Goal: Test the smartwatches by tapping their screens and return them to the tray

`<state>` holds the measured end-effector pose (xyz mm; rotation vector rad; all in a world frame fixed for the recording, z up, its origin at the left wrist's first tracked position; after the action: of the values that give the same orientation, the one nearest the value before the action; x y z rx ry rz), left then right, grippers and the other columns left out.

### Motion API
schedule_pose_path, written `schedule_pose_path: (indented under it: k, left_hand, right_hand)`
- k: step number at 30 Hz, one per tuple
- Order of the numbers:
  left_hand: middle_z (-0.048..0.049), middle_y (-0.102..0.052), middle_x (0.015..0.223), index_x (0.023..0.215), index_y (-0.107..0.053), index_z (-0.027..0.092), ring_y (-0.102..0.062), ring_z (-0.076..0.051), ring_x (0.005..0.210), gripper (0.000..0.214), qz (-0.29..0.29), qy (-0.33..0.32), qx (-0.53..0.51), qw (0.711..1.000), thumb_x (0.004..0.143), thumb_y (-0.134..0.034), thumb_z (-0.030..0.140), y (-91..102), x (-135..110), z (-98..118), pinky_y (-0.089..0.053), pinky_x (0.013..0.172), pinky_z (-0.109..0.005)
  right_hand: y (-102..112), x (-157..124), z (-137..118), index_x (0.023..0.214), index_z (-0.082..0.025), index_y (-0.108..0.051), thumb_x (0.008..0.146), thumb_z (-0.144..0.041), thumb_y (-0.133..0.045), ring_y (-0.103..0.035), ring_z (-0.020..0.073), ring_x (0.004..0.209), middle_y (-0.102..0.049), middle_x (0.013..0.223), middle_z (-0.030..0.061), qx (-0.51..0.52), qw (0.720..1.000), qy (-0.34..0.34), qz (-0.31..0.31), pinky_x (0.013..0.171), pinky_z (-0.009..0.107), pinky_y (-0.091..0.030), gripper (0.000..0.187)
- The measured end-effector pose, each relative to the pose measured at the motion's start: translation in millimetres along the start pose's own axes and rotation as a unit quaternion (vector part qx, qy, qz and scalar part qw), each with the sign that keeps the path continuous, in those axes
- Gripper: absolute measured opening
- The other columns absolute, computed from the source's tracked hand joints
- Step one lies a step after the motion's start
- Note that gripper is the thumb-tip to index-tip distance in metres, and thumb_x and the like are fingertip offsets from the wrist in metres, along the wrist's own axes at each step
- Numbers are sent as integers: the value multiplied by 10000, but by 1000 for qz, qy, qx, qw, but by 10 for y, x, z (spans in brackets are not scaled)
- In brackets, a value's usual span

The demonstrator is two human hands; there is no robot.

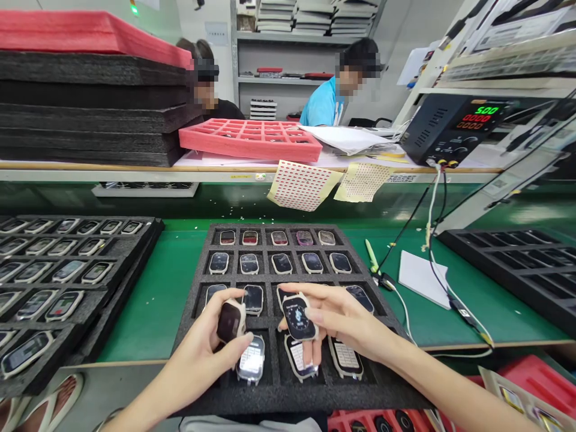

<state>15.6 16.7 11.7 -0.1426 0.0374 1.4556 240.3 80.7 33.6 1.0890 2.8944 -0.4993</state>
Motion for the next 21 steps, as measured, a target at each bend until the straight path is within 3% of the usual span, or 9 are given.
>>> schedule_pose_path:
  k: [2, 5, 10, 21]
  left_hand:
    - [-15, -589, 872, 1271, -424, 230, -559, -152, 716, 497, -49, -7, -46, 998, 810, -608, 239, 24, 17, -1, -477, 714, -267]
    - [-82, -612, 1034, 1298, -416, 209, -599, -226, 893, 436, -92, 1, -87, 992, 874, -506, 252, 59, 38, 5, -479, 801, -344]
    - [-119, -588, 1156, 1271, -448, 201, -599, -283, 999, 361, -101, 21, -102, 989, 914, -408, 244, 62, 34, 24, -486, 813, -395]
    - [-97, -593, 1218, 1259, -481, 232, -596, -268, 1041, 346, -98, 32, -55, 993, 915, -449, 263, 77, 28, 5, -479, 870, -379]
  right_hand:
    - [-13, 19, 8, 1340, -150, -454, 887, -363, -601, -688, 181, 613, -668, 1013, 160, 25, 1000, -8, 4, 462, 240, -532, 522]
    - [-19, 43, 30, 1277, -151, -502, 881, -323, -601, -680, 172, 633, -654, 1029, 147, 34, 999, -8, 28, 466, 230, -529, 442]
    - [-2, 56, 70, 1330, -150, -441, 881, -303, -573, -673, 160, 567, -686, 988, 147, 1, 997, -20, 68, 426, 210, -513, 492]
    - [-5, 47, 106, 1332, -134, -454, 850, -329, -625, -680, 167, 538, -704, 973, 148, -38, 995, -26, 85, 410, 212, -515, 547]
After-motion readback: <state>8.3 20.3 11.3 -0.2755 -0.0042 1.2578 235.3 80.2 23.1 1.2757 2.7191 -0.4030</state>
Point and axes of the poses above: each hand's wrist, its own x-axis towards the middle knuckle, its own y-axis out of the back of the hand, z = x × y, the point moved 1 cm from there along x, towards the middle knuckle
